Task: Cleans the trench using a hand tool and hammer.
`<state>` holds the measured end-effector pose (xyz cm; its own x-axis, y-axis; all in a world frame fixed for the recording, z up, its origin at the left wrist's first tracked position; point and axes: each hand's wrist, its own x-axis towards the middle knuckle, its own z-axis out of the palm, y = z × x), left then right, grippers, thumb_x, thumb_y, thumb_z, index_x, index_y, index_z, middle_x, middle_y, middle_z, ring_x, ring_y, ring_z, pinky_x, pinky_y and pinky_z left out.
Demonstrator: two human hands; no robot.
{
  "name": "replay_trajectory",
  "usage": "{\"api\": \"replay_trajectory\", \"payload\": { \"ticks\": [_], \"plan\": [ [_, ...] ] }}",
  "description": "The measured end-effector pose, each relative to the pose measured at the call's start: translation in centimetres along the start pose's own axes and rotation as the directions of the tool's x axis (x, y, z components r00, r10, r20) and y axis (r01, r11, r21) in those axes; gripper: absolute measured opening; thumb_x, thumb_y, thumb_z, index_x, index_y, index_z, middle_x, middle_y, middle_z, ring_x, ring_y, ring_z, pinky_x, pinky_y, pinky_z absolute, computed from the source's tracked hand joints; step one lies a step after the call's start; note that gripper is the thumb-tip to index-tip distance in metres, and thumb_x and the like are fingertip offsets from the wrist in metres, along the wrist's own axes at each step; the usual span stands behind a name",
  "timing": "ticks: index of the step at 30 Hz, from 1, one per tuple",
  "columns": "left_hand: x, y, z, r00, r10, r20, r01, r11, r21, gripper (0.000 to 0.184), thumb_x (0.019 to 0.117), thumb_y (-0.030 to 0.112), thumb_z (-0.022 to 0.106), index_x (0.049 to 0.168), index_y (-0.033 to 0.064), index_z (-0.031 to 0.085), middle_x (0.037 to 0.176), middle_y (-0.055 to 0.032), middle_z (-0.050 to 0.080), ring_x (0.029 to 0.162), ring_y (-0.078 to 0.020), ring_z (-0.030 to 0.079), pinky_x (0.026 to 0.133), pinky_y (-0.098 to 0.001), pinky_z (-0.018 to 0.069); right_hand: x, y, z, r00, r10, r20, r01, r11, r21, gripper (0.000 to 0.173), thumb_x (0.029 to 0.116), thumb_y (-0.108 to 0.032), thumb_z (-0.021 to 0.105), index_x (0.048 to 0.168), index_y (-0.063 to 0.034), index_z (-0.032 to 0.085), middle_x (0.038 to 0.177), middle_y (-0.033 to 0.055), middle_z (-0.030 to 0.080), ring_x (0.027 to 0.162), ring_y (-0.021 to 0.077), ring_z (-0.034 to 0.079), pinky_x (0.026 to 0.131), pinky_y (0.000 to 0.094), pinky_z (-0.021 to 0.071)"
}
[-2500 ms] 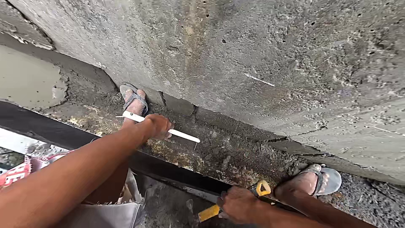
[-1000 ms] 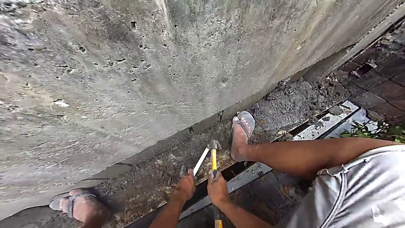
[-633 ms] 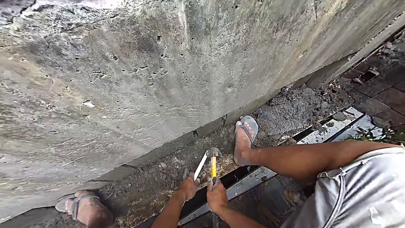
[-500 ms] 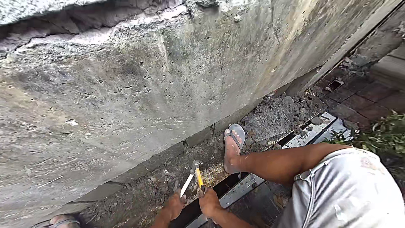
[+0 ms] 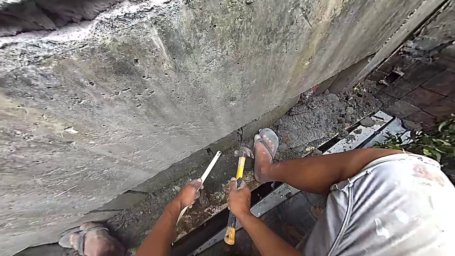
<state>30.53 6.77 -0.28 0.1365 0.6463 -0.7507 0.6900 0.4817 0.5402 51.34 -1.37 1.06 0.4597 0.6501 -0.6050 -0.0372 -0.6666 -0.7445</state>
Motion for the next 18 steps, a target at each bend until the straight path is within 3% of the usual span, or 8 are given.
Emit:
{"api": "replay_trajectory", "payload": {
  "ticks": [3, 7, 9, 12, 15, 18],
  "plan": [
    [0.4, 0.2, -0.9, 0.993, -0.061, 0.101, 0.071, 0.992, -0.102, 0.051, 0.1116, 0.050, 0.026, 0.108, 0.0111, 0.058, 0.058, 0.0005, 0.044, 0.040, -0.0126, 0.039, 0.039, -0.0271, 0.0387, -0.2, 0.4, 0.5, 1.000, 0.001, 0.029, -0.002, 1.000, 0.017, 0.037, 0.1079, -0.040, 0.052, 0.107, -0.0055, 0.065, 0.078, 0.0109, 0.064, 0.065, 0.0254, 0.065, 0.063, 0.0470, 0.0561],
    [1.5, 0.9, -1.5, 0.987, -0.105, 0.119, 0.120, 0.984, -0.128, 0.052, 0.1118, 0.050, 0.025, 0.101, 0.0103, 0.056, 0.056, 0.0011, 0.041, 0.039, -0.0118, 0.039, 0.038, -0.0257, 0.0385, -0.5, 0.4, 0.6, 0.999, 0.015, 0.036, -0.015, 1.000, -0.002, 0.036, 0.1076, -0.041, 0.052, 0.109, -0.0075, 0.065, 0.081, 0.0098, 0.065, 0.072, 0.0247, 0.066, 0.069, 0.0467, 0.0556],
    [1.8, 1.5, -1.8, 0.987, -0.119, 0.106, 0.128, 0.989, -0.078, 0.051, 0.1116, 0.050, 0.026, 0.101, 0.0104, 0.057, 0.056, 0.0011, 0.041, 0.039, -0.0116, 0.039, 0.038, -0.0252, 0.0381, -0.5, 0.3, 0.7, 0.999, 0.014, 0.036, -0.014, 1.000, 0.002, 0.035, 0.1074, -0.041, 0.052, 0.107, -0.0082, 0.065, 0.080, 0.0089, 0.064, 0.073, 0.0240, 0.066, 0.070, 0.0465, 0.0553],
    [1.7, 3.3, -2.3, 0.992, -0.113, 0.048, 0.104, 0.982, 0.155, 0.055, 0.1106, 0.053, 0.027, 0.104, 0.0101, 0.059, 0.059, -0.0008, 0.045, 0.042, -0.0135, 0.042, 0.041, -0.0275, 0.0404, -0.3, -0.2, 0.5, 1.000, 0.016, 0.025, -0.017, 0.999, 0.042, 0.035, 0.1076, -0.041, 0.052, 0.106, -0.0094, 0.066, 0.078, 0.0068, 0.064, 0.074, 0.0223, 0.065, 0.071, 0.0457, 0.0545],
    [1.6, 5.2, -3.3, 0.999, -0.037, -0.008, 0.036, 0.886, 0.462, 0.062, 0.1099, 0.056, 0.025, 0.105, 0.0078, 0.064, 0.071, -0.0067, 0.053, 0.055, -0.0188, 0.051, 0.053, -0.0357, 0.0468, 0.1, -0.3, 0.4, 0.996, -0.059, -0.073, 0.068, 0.991, 0.119, 0.035, 0.1076, -0.041, 0.052, 0.099, -0.0102, 0.065, 0.069, 0.0047, 0.061, 0.064, 0.0203, 0.063, 0.064, 0.0440, 0.0547],
    [1.0, 8.1, -3.4, 1.000, -0.011, 0.024, -0.008, 0.739, 0.673, 0.063, 0.1105, 0.052, 0.026, 0.109, 0.0025, 0.065, 0.098, -0.0194, 0.064, 0.091, -0.0338, 0.063, 0.084, -0.0556, 0.0505, 0.6, -1.3, 0.3, 0.973, -0.119, -0.199, 0.154, 0.973, 0.170, 0.038, 0.1084, -0.044, 0.049, 0.105, -0.0094, 0.063, 0.068, 0.0060, 0.060, 0.062, 0.0226, 0.063, 0.064, 0.0470, 0.0551]
  ]
}}
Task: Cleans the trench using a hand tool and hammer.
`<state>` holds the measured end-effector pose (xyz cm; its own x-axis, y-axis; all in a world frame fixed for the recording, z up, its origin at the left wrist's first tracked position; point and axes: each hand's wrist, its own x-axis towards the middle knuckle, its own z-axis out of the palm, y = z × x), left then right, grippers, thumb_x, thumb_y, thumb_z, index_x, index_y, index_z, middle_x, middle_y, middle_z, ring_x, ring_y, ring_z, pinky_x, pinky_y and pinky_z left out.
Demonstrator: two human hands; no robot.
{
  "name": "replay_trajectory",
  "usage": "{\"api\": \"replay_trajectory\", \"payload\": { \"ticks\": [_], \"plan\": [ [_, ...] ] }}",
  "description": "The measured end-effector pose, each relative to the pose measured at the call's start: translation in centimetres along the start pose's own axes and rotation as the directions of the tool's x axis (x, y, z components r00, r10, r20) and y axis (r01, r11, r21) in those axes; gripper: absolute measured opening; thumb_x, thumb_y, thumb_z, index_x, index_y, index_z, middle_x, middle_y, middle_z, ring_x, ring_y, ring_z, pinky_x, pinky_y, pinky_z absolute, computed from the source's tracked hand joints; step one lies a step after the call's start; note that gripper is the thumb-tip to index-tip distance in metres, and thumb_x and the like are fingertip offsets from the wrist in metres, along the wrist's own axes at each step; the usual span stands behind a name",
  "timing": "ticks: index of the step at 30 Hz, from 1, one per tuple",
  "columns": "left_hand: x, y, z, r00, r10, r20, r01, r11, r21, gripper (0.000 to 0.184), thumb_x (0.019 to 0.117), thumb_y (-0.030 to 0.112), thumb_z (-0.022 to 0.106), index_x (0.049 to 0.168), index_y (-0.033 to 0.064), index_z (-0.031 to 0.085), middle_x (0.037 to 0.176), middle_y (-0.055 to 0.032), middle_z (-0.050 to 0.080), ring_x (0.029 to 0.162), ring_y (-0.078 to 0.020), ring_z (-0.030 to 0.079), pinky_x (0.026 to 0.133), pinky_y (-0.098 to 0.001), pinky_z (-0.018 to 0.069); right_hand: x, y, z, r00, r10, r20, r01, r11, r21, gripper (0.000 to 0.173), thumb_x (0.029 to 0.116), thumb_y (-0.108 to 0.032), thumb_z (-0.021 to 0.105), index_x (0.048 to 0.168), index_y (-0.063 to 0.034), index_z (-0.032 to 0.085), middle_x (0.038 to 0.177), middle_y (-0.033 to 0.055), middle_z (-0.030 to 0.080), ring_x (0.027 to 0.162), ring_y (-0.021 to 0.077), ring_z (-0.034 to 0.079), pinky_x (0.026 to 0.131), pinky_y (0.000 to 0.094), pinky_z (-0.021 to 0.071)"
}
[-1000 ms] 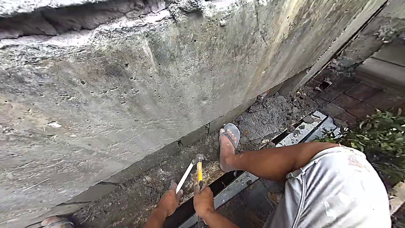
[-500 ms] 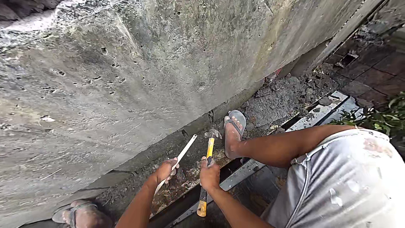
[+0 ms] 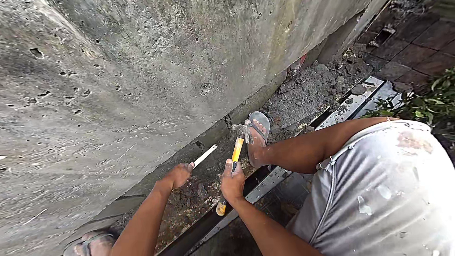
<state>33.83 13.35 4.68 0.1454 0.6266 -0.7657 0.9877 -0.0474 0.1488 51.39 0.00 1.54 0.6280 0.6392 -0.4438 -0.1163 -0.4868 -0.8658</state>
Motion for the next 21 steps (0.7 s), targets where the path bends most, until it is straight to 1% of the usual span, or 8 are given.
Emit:
{"api": "replay_trajectory", "payload": {
  "ticks": [2, 4, 7, 9, 13, 17, 19, 21],
  "plan": [
    [-0.1, 1.1, -0.7, 1.000, 0.008, 0.005, -0.008, 0.995, 0.099, 0.062, 0.1107, 0.051, 0.026, 0.109, 0.0024, 0.064, 0.098, -0.0199, 0.065, 0.094, -0.0348, 0.065, 0.086, -0.0572, 0.0508, 0.9, -0.1, 0.8, 0.999, -0.019, -0.038, 0.020, 0.999, 0.025, 0.041, 0.1088, -0.048, 0.045, 0.112, -0.0097, 0.060, 0.069, 0.0072, 0.060, 0.062, 0.0240, 0.063, 0.063, 0.0488, 0.0565],
    [-0.2, 1.7, -1.4, 1.000, -0.003, 0.019, 0.000, 0.989, 0.145, 0.063, 0.1107, 0.051, 0.025, 0.109, 0.0015, 0.064, 0.099, -0.0206, 0.065, 0.095, -0.0354, 0.065, 0.086, -0.0577, 0.0507, 1.5, 0.4, 1.5, 0.999, 0.031, 0.033, -0.029, 0.998, -0.055, 0.043, 0.1095, -0.047, 0.043, 0.117, -0.0078, 0.057, 0.074, 0.0110, 0.063, 0.066, 0.0272, 0.066, 0.066, 0.0501, 0.0571],
    [0.2, 1.7, -1.8, 0.999, -0.019, 0.037, 0.013, 0.984, 0.176, 0.064, 0.1109, 0.051, 0.025, 0.110, -0.0003, 0.064, 0.101, -0.0219, 0.065, 0.096, -0.0364, 0.065, 0.086, -0.0574, 0.0509, 3.0, 0.6, 0.9, 0.900, 0.260, 0.351, -0.100, 0.905, -0.414, 0.045, 0.1101, -0.043, 0.041, 0.123, -0.0045, 0.061, 0.106, 0.0176, 0.070, 0.100, 0.0310, 0.071, 0.089, 0.0508, 0.0567],
    [0.8, 1.5, -1.9, 1.000, -0.015, 0.026, 0.010, 0.981, 0.193, 0.064, 0.1108, 0.052, 0.025, 0.109, 0.0007, 0.064, 0.099, -0.0213, 0.065, 0.094, -0.0355, 0.065, 0.085, -0.0573, 0.0511, 3.3, 0.1, 0.3, 0.877, 0.305, 0.371, -0.116, 0.884, -0.453, 0.044, 0.1090, -0.044, 0.044, 0.122, -0.0067, 0.064, 0.112, 0.0160, 0.071, 0.109, 0.0290, 0.069, 0.096, 0.0498, 0.0549],
    [0.8, 1.6, -2.1, 0.999, -0.021, 0.045, 0.012, 0.982, 0.189, 0.064, 0.1110, 0.052, 0.024, 0.111, 0.0014, 0.063, 0.099, -0.0203, 0.063, 0.090, -0.0338, 0.063, 0.080, -0.0542, 0.0509, 2.7, -0.8, -1.0, 0.985, 0.115, 0.126, -0.086, 0.973, -0.216, 0.046, 0.1093, -0.048, 0.042, 0.112, -0.0070, 0.063, 0.084, 0.0126, 0.068, 0.083, 0.0293, 0.070, 0.079, 0.0516, 0.0569],
    [0.7, 2.0, -2.2, 0.997, -0.044, 0.055, 0.033, 0.979, 0.199, 0.065, 0.1109, 0.052, 0.023, 0.116, 0.0019, 0.064, 0.105, -0.0214, 0.064, 0.096, -0.0353, 0.064, 0.085, -0.0566, 0.0512, 4.0, -2.0, -0.3, 0.994, -0.040, -0.100, 0.053, 0.991, 0.124, 0.054, 0.1082, -0.057, 0.037, 0.129, -0.0102, 0.052, 0.073, 0.0073, 0.062, 0.058, 0.0225, 0.065, 0.056, 0.0467, 0.0588],
    [0.9, 1.6, -1.9, 0.998, -0.049, 0.031, 0.042, 0.977, 0.211, 0.065, 0.1101, 0.054, 0.023, 0.113, 0.0038, 0.064, 0.102, -0.0203, 0.065, 0.091, -0.0346, 0.065, 0.080, -0.0562, 0.0521, 3.4, -1.0, 1.0, 0.999, -0.008, -0.037, 0.013, 0.991, 0.131, 0.051, 0.1093, -0.053, 0.038, 0.132, -0.0093, 0.050, 0.073, 0.0073, 0.063, 0.057, 0.0215, 0.066, 0.057, 0.0448, 0.0607],
    [1.1, 1.3, -1.8, 0.998, -0.051, 0.034, 0.043, 0.975, 0.216, 0.065, 0.1100, 0.055, 0.023, 0.113, 0.0036, 0.064, 0.101, -0.0200, 0.065, 0.091, -0.0341, 0.065, 0.079, -0.0555, 0.0519, 2.8, 0.7, 1.2, 0.960, 0.158, 0.230, -0.125, 0.980, -0.151, 0.044, 0.1105, -0.043, 0.041, 0.123, -0.0042, 0.056, 0.084, 0.0142, 0.068, 0.070, 0.0270, 0.071, 0.070, 0.0472, 0.0612]
  ]
}}
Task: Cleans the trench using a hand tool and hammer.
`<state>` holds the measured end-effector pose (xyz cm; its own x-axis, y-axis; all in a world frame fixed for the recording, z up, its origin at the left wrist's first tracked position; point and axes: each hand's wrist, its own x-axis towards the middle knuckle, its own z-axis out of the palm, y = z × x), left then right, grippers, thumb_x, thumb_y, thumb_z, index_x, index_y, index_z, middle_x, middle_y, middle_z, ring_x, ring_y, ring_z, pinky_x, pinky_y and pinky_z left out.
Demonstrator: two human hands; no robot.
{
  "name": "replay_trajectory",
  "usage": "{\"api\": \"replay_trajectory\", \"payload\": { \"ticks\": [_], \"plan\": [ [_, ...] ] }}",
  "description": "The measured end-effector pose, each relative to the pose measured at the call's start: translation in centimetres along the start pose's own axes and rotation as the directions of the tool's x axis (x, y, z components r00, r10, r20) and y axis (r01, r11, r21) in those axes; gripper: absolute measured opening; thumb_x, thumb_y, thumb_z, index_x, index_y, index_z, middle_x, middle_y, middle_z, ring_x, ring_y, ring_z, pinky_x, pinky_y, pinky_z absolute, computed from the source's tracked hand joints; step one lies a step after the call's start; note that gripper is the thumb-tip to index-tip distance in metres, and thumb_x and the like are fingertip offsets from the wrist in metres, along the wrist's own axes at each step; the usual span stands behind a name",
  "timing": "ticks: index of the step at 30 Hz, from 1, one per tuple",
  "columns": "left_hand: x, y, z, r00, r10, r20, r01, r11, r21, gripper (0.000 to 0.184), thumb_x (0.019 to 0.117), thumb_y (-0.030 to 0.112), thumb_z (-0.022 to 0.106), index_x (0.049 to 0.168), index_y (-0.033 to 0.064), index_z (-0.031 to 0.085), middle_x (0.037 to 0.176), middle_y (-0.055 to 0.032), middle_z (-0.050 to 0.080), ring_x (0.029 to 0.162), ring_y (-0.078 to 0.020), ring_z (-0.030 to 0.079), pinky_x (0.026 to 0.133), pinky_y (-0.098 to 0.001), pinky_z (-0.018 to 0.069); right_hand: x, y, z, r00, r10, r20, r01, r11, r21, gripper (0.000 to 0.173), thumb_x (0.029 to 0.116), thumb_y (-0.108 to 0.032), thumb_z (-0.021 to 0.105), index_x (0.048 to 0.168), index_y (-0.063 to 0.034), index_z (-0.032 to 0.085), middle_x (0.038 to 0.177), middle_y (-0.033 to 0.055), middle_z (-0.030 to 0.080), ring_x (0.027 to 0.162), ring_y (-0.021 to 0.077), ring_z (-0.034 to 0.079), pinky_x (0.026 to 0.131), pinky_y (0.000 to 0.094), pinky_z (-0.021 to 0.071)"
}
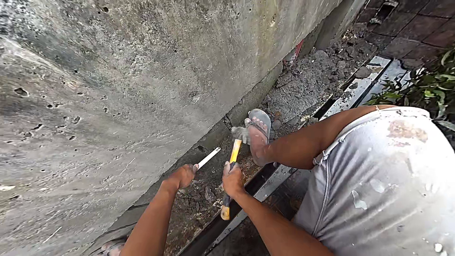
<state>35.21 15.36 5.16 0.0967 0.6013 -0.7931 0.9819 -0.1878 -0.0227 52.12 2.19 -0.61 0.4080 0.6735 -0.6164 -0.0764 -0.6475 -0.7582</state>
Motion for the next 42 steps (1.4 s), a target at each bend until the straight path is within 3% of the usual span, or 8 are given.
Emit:
{"api": "replay_trajectory", "payload": {
  "ticks": [4, 10, 17, 24, 28, 30, 34, 42],
  "plan": [
    [0.2, 0.0, -0.5, 1.000, 0.029, -0.004, -0.029, 1.000, 0.006, 0.064, 0.1106, 0.053, 0.024, 0.112, 0.0023, 0.063, 0.101, -0.0197, 0.064, 0.093, -0.0338, 0.064, 0.083, -0.0548, 0.0510, 0.1, -1.5, -1.8, 0.983, 0.125, 0.133, -0.093, 0.970, -0.225, 0.041, 0.1085, -0.043, 0.046, 0.113, -0.0068, 0.065, 0.098, 0.0142, 0.071, 0.094, 0.0281, 0.071, 0.085, 0.0496, 0.0572],
    [0.2, 0.0, -0.1, 1.000, 0.017, -0.001, -0.017, 1.000, -0.010, 0.064, 0.1101, 0.054, 0.025, 0.109, 0.0033, 0.064, 0.096, -0.0192, 0.064, 0.085, -0.0329, 0.064, 0.075, -0.0536, 0.0521, 0.7, -2.7, -1.9, 0.933, -0.127, -0.337, 0.210, 0.951, 0.225, 0.054, 0.1073, -0.059, 0.038, 0.129, -0.0108, 0.051, 0.072, 0.0096, 0.061, 0.056, 0.0247, 0.064, 0.054, 0.0484, 0.0580],
    [0.0, 0.3, -0.5, 0.999, 0.043, 0.000, -0.043, 0.999, 0.034, 0.064, 0.1109, 0.052, 0.023, 0.110, 0.0017, 0.063, 0.101, -0.0204, 0.064, 0.094, -0.0345, 0.065, 0.085, -0.0557, 0.0510, 0.4, -1.5, -1.0, 0.958, 0.147, 0.245, -0.103, 0.978, -0.182, 0.040, 0.1093, -0.041, 0.045, 0.114, -0.0049, 0.063, 0.091, 0.0141, 0.070, 0.075, 0.0259, 0.072, 0.073, 0.0457, 0.0606],
    [-0.9, 0.9, -0.2, 1.000, -0.008, 0.023, 0.008, 1.000, -0.006, 0.063, 0.1110, 0.051, 0.023, 0.113, 0.0026, 0.063, 0.102, -0.0206, 0.064, 0.093, -0.0343, 0.064, 0.082, -0.0547, 0.0513, 0.7, -3.8, -2.3, 0.901, -0.227, -0.369, 0.319, 0.924, 0.212, 0.048, 0.1092, -0.051, 0.042, 0.127, -0.0076, 0.054, 0.072, 0.0081, 0.064, 0.058, 0.0227, 0.066, 0.056, 0.0461, 0.0597],
    [-0.8, 0.5, 0.2, 0.999, -0.016, 0.028, 0.014, 0.999, 0.040, 0.063, 0.1108, 0.052, 0.024, 0.114, 0.0023, 0.063, 0.105, -0.0217, 0.065, 0.096, -0.0359, 0.065, 0.084, -0.0566, 0.0513, 0.3, 0.4, -0.1, 0.993, 0.036, 0.116, -0.034, 0.999, -0.025, 0.042, 0.1108, -0.043, 0.041, 0.120, -0.0041, 0.055, 0.078, 0.0117, 0.066, 0.061, 0.0222, 0.068, 0.061, 0.0410, 0.0607],
    [-1.3, 0.8, -0.2, 0.996, -0.071, 0.057, 0.064, 0.991, 0.121, 0.066, 0.1102, 0.053, 0.026, 0.122, 0.0008, 0.065, 0.117, -0.0253, 0.067, 0.109, -0.0402, 0.066, 0.093, -0.0623, 0.0502, 0.5, 1.4, 0.0, 0.917, 0.228, 0.328, -0.148, 0.956, -0.252, 0.042, 0.1094, -0.043, 0.042, 0.118, -0.0053, 0.060, 0.086, 0.0109, 0.066, 0.066, 0.0216, 0.069, 0.064, 0.0406, 0.0599],
    [-1.1, -0.8, 0.7, 0.995, -0.077, 0.064, 0.073, 0.995, 0.068, 0.066, 0.1102, 0.053, 0.028, 0.123, -0.0012, 0.064, 0.120, -0.0265, 0.065, 0.113, -0.0411, 0.064, 0.096, -0.0631, 0.0478, -0.5, 1.3, -0.7, 0.972, 0.126, 0.196, -0.074, 0.965, -0.253, 0.044, 0.1095, -0.042, 0.044, 0.118, -0.0038, 0.063, 0.095, 0.0148, 0.071, 0.083, 0.0271, 0.074, 0.080, 0.0478, 0.0608],
    [-1.3, -4.2, 3.6, 0.994, -0.106, 0.041, 0.112, 0.866, -0.487, 0.062, 0.1075, 0.061, 0.029, 0.100, 0.0102, 0.063, 0.065, -0.0035, 0.053, 0.048, -0.0145, 0.049, 0.047, -0.0302, 0.0447, 2.1, -0.2, -1.1, 0.998, 0.066, -0.018, -0.065, 0.997, 0.050, 0.044, 0.1112, -0.046, 0.039, 0.113, -0.0056, 0.057, 0.073, 0.0112, 0.068, 0.061, 0.0255, 0.070, 0.061, 0.0461, 0.0612]
  ]
}}
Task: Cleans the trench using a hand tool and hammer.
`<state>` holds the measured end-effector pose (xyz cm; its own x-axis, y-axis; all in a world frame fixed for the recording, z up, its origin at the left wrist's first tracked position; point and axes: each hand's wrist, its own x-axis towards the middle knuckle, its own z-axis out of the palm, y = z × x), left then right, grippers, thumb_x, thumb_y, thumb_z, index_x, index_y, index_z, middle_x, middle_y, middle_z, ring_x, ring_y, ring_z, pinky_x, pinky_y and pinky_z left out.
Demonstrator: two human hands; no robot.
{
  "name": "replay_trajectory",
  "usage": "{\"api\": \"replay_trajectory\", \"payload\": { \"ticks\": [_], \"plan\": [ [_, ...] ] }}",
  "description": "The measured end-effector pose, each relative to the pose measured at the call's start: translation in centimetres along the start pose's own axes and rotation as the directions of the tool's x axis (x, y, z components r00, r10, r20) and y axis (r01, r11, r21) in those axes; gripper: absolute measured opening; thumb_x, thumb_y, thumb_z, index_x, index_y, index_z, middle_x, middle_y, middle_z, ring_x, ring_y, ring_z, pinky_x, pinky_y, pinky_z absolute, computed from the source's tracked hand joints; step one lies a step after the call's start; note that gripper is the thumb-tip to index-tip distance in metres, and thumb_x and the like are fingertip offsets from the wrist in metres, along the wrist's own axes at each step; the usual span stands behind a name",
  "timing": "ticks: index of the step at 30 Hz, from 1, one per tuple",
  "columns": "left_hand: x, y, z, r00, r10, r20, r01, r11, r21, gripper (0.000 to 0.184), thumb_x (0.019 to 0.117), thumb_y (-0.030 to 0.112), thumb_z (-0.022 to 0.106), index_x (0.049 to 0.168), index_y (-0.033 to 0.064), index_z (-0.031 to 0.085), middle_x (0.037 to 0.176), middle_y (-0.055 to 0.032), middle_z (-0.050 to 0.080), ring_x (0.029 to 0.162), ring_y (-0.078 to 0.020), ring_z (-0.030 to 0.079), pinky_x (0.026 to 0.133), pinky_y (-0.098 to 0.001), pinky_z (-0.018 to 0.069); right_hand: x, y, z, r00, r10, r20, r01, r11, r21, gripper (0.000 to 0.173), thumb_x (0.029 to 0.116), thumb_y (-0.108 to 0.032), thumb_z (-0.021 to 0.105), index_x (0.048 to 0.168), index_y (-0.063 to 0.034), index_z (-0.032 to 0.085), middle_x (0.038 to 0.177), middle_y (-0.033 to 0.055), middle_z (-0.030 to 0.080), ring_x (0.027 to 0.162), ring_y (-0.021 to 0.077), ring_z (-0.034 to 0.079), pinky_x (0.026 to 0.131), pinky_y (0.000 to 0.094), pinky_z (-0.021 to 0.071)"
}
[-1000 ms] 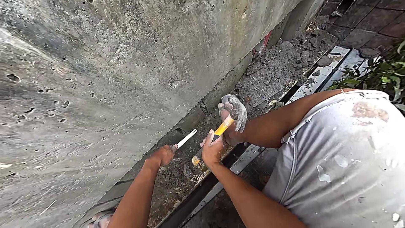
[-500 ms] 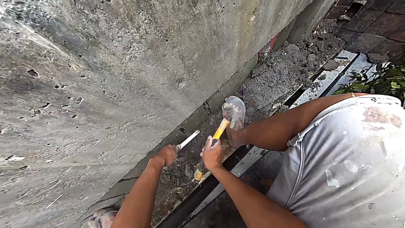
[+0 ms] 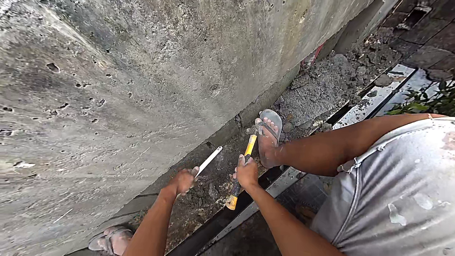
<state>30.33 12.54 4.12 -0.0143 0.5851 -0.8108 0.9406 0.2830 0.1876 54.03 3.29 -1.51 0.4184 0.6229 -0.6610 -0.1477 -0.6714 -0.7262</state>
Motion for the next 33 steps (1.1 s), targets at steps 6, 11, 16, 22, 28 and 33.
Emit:
{"api": "replay_trajectory", "payload": {
  "ticks": [6, 11, 16, 22, 28, 33],
  "plan": [
    [0.1, 1.2, 1.9, 0.998, 0.067, -0.001, -0.065, 0.976, -0.207, 0.063, 0.1067, 0.061, 0.030, 0.097, 0.0090, 0.063, 0.058, -0.0045, 0.052, 0.043, -0.0146, 0.049, 0.042, -0.0281, 0.0452, 0.0, 1.5, 0.1, 0.996, 0.086, -0.013, -0.087, 0.986, -0.144, 0.047, 0.1112, -0.046, 0.038, 0.108, -0.0042, 0.061, 0.079, 0.0118, 0.071, 0.072, 0.0264, 0.073, 0.071, 0.0479, 0.0609],
    [1.8, 4.5, 4.0, 0.991, 0.128, -0.027, -0.130, 0.979, -0.157, 0.063, 0.1071, 0.061, 0.027, 0.099, 0.0084, 0.061, 0.061, -0.0051, 0.048, 0.046, -0.0169, 0.049, 0.047, -0.0315, 0.0467, -0.7, -0.6, -0.9, 0.995, -0.038, -0.090, 0.021, 0.984, -0.179, 0.046, 0.1102, -0.047, 0.040, 0.114, -0.0066, 0.061, 0.084, 0.0123, 0.071, 0.078, 0.0286, 0.073, 0.075, 0.0522, 0.0598],
    [2.1, 7.4, 4.0, 0.988, 0.145, -0.053, -0.127, 0.957, 0.260, 0.069, 0.1074, 0.061, 0.023, 0.104, 0.0061, 0.065, 0.092, -0.0172, 0.065, 0.083, -0.0325, 0.066, 0.075, -0.0542, 0.0537, -1.1, -3.1, -2.2, 0.931, -0.272, -0.244, 0.265, 0.962, -0.064, 0.049, 0.1080, -0.056, 0.040, 0.112, -0.0097, 0.057, 0.071, 0.0078, 0.066, 0.058, 0.0253, 0.067, 0.055, 0.0498, 0.0589],
    [0.3, 12.3, 2.2, 0.996, 0.086, -0.026, -0.070, 0.924, 0.376, 0.067, 0.1092, 0.057, 0.024, 0.108, 0.0030, 0.063, 0.094, -0.0203, 0.065, 0.082, -0.0335, 0.067, 0.073, -0.0531, 0.0544, 1.1, -4.4, -1.9, 0.898, -0.292, -0.329, 0.330, 0.942, 0.064, 0.038, 0.1090, -0.044, 0.049, 0.115, -0.0074, 0.057, 0.071, 0.0077, 0.064, 0.057, 0.0229, 0.067, 0.057, 0.0463, 0.0605],
    [-0.1, 16.0, 0.9, 1.000, 0.021, 0.011, -0.024, 0.852, 0.522, 0.062, 0.1107, 0.052, 0.028, 0.118, 0.0011, 0.064, 0.103, -0.0218, 0.066, 0.088, -0.0336, 0.068, 0.079, -0.0530, 0.0548, 3.0, -3.4, -3.6, 0.965, 0.122, 0.231, -0.104, 0.990, -0.090, 0.035, 0.1092, -0.038, 0.048, 0.109, -0.0047, 0.059, 0.069, 0.0088, 0.060, 0.053, 0.0181, 0.061, 0.053, 0.0337, 0.0549],
    [1.2, 15.5, -0.2, 0.999, 0.019, 0.045, -0.039, 0.869, 0.493, 0.059, 0.1114, 0.050, 0.027, 0.113, 0.0013, 0.060, 0.089, -0.0169, 0.059, 0.070, -0.0275, 0.059, 0.066, -0.0467, 0.0513, 2.2, -6.6, -4.8, 0.950, -0.225, -0.215, 0.261, 0.953, 0.153, 0.040, 0.1077, -0.044, 0.051, 0.102, -0.0056, 0.063, 0.067, 0.0092, 0.062, 0.054, 0.0249, 0.064, 0.054, 0.0474, 0.0577]
  ]
}}
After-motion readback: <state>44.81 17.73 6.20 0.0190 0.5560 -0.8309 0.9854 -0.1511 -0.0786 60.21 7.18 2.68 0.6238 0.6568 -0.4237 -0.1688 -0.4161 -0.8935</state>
